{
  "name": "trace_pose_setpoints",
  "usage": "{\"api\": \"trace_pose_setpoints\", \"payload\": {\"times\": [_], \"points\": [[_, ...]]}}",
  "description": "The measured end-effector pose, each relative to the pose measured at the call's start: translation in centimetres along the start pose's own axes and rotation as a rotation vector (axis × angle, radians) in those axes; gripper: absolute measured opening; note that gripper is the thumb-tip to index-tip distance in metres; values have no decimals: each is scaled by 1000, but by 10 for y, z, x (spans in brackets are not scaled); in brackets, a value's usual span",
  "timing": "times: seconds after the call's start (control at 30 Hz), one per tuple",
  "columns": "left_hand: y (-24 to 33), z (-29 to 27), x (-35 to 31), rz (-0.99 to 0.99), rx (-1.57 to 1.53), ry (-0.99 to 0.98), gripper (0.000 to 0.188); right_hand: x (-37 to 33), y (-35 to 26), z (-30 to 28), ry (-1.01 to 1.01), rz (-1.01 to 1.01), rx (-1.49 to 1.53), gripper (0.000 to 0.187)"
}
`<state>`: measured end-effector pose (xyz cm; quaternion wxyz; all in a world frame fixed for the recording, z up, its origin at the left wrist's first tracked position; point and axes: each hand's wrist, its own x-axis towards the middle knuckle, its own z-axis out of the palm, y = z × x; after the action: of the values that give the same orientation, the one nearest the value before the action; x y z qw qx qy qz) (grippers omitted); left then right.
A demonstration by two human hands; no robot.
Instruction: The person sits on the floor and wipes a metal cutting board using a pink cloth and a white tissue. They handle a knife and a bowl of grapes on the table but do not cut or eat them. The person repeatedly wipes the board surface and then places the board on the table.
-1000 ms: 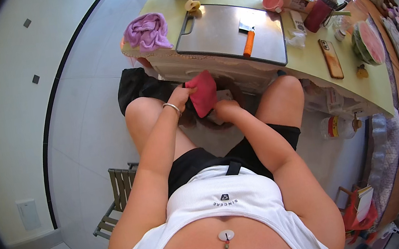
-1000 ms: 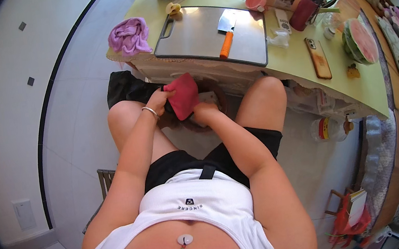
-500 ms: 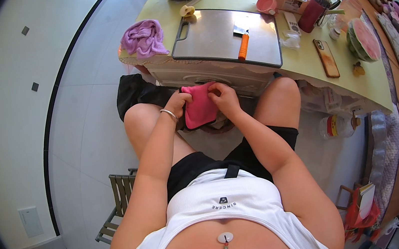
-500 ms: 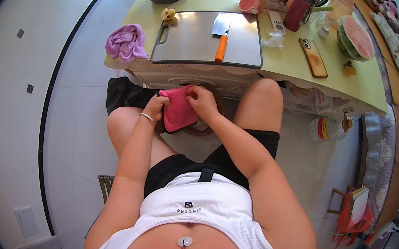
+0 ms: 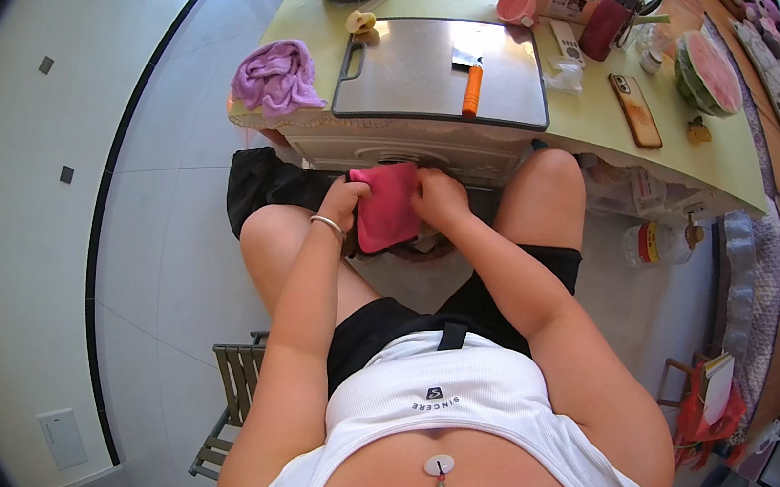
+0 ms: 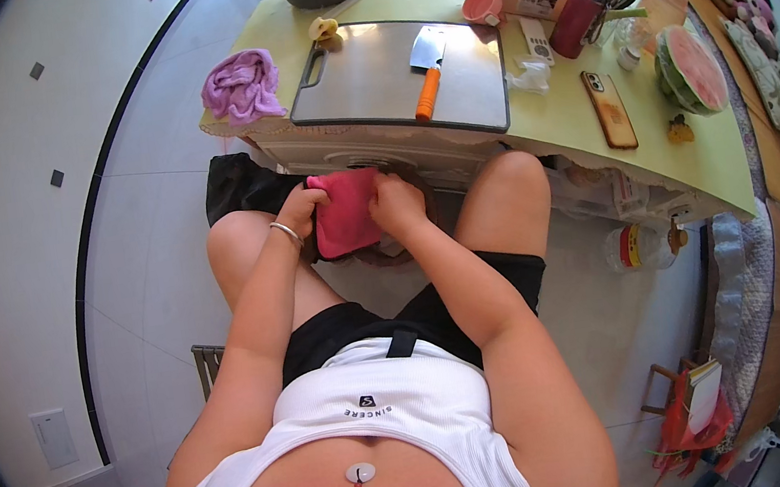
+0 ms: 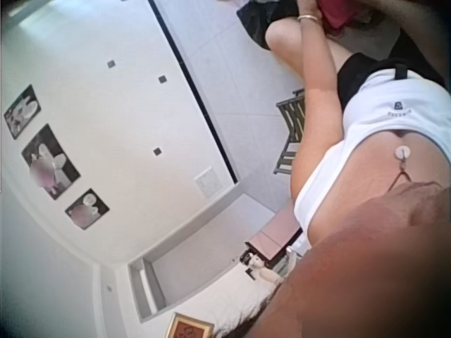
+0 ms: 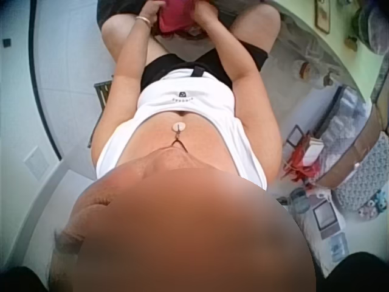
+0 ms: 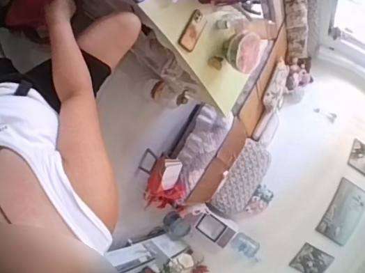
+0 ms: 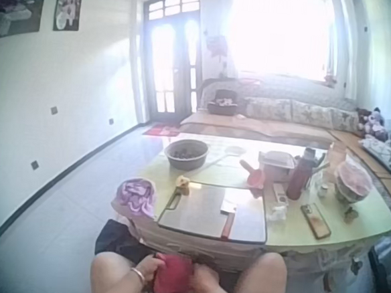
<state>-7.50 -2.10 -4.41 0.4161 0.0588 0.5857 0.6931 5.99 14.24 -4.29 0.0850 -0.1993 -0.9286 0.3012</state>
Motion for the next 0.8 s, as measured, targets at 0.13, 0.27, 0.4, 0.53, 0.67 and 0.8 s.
{"api": "trace_pose_setpoints", "payload": {"times": [0.13, 0.27, 0.4, 0.53, 0.67, 0.8], "points": [[3, -6, 5, 53, -92, 52, 21, 3, 8, 2, -140, 58, -94, 20], [1, -5, 3, 31, -69, 43, 22, 1, 1, 2, 60, -28, 81, 23], [4, 0, 3, -1, -88, -32, 24, -3, -4, -2, 81, -221, 77, 22], [8, -4, 1, -2, -154, -19, 28, -1, 1, 2, -372, 49, -274, 24], [7, 0, -1, 4, -170, -12, 27, -8, -10, -4, 110, -331, 34, 34], [4, 1, 4, -50, -121, 25, 26, -10, -18, -13, -246, -292, -125, 43]]}}
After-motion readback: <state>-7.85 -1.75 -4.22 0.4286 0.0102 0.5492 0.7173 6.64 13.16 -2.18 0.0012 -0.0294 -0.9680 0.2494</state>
